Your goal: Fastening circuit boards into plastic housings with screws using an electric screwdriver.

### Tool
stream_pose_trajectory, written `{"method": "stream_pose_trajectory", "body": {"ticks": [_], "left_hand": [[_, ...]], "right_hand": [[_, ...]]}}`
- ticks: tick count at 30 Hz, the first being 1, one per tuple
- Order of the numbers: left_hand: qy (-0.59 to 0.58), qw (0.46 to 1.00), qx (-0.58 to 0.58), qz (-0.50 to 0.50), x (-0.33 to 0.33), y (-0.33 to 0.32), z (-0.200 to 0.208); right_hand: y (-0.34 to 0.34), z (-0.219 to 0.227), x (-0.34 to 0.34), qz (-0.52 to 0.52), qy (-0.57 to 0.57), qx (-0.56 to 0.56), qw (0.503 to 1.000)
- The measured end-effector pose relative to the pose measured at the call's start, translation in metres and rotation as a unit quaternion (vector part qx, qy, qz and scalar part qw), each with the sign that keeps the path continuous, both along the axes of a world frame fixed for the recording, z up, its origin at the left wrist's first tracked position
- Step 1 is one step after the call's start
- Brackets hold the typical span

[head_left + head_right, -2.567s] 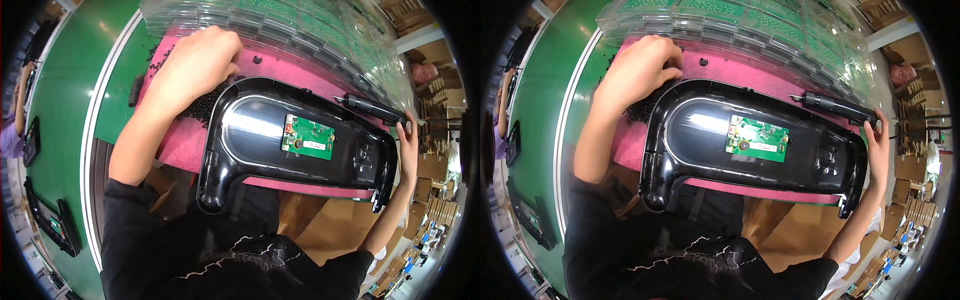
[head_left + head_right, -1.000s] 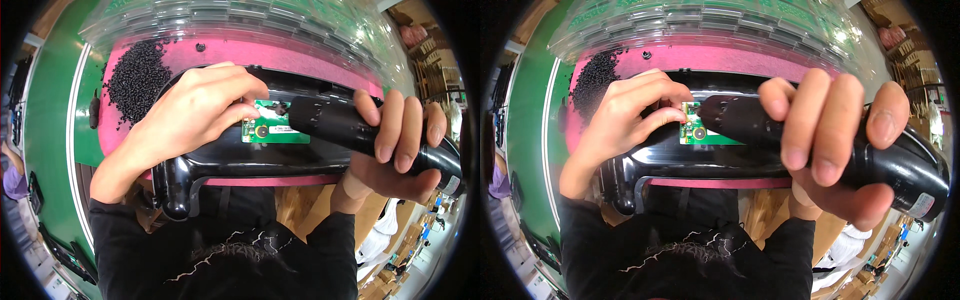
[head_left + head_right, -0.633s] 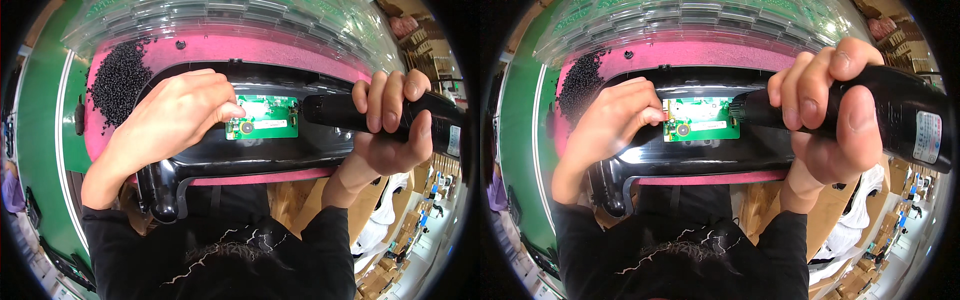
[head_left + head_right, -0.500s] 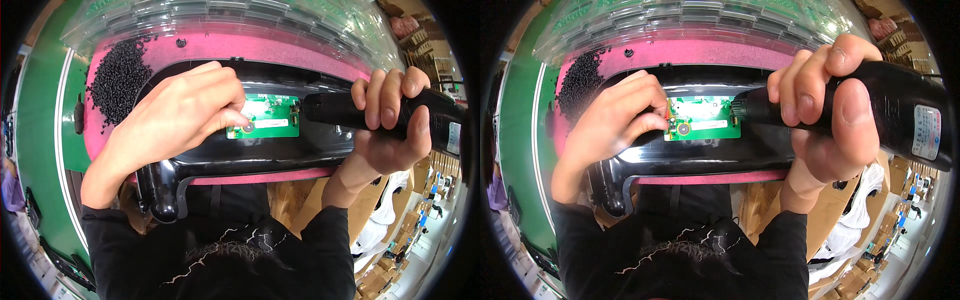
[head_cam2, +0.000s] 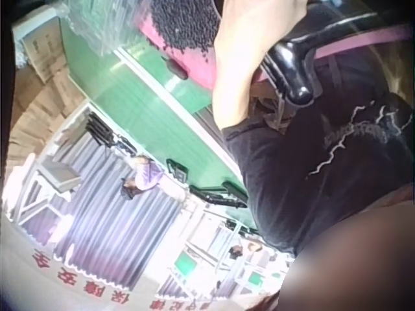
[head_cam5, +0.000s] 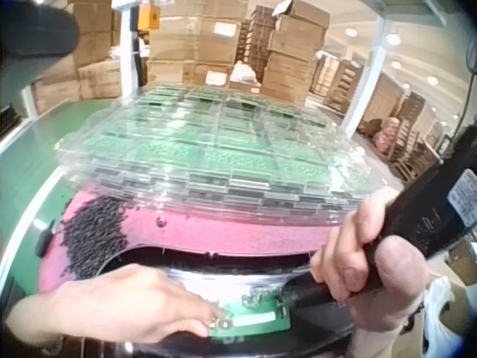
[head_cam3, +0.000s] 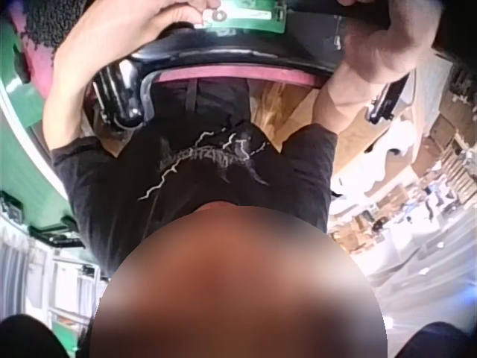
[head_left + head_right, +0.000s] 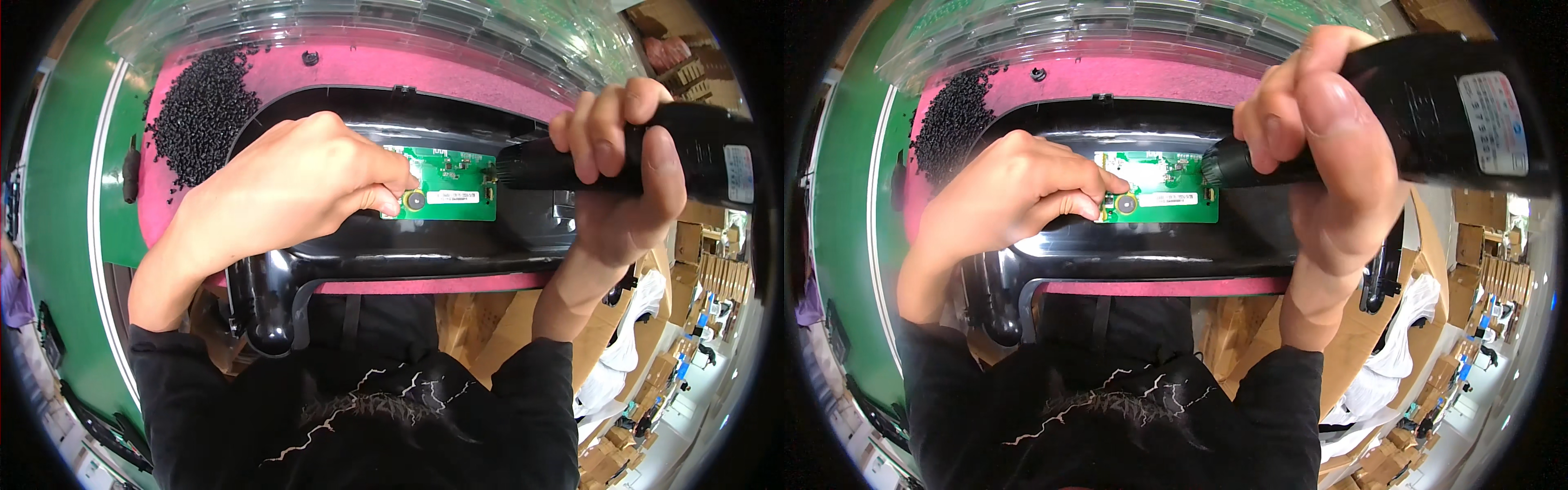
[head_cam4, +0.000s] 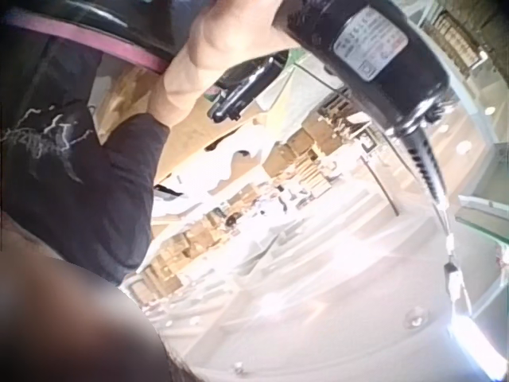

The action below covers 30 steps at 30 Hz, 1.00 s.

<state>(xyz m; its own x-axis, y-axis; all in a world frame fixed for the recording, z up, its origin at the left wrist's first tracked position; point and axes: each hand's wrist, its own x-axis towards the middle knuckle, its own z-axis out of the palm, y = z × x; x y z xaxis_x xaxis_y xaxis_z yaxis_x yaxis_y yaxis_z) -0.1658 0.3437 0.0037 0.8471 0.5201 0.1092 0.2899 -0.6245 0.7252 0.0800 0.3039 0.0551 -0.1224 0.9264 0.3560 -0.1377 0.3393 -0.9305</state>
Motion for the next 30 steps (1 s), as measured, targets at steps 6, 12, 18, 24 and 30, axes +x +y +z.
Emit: {"method": "stream_pose_trajectory", "body": {"ticks": [6, 12, 18, 24, 30], "left_hand": [[0.022, 1.000, 0.003, 0.003, 0.000, 0.001, 0.004], [0.030, 0.999, 0.011, 0.002, -0.001, 0.001, 0.005], [0.024, 1.000, -0.007, 0.006, -0.003, 0.002, -0.001], [-0.146, 0.988, -0.008, 0.052, 0.001, 0.003, 0.008], [-0.181, 0.978, -0.069, 0.081, -0.003, 0.004, 0.010]], "right_hand": [[0.002, 0.000, -0.002, -0.021, -0.004, -0.023, 1.000], [0.003, -0.002, -0.009, -0.044, 0.065, 0.001, 0.997], [-0.002, -0.001, -0.016, 0.000, 0.022, 0.045, 0.999], [-0.006, 0.033, -0.026, 0.167, 0.181, 0.087, 0.965], [0.001, 0.031, -0.032, 0.188, 0.220, 0.093, 0.953]]}}
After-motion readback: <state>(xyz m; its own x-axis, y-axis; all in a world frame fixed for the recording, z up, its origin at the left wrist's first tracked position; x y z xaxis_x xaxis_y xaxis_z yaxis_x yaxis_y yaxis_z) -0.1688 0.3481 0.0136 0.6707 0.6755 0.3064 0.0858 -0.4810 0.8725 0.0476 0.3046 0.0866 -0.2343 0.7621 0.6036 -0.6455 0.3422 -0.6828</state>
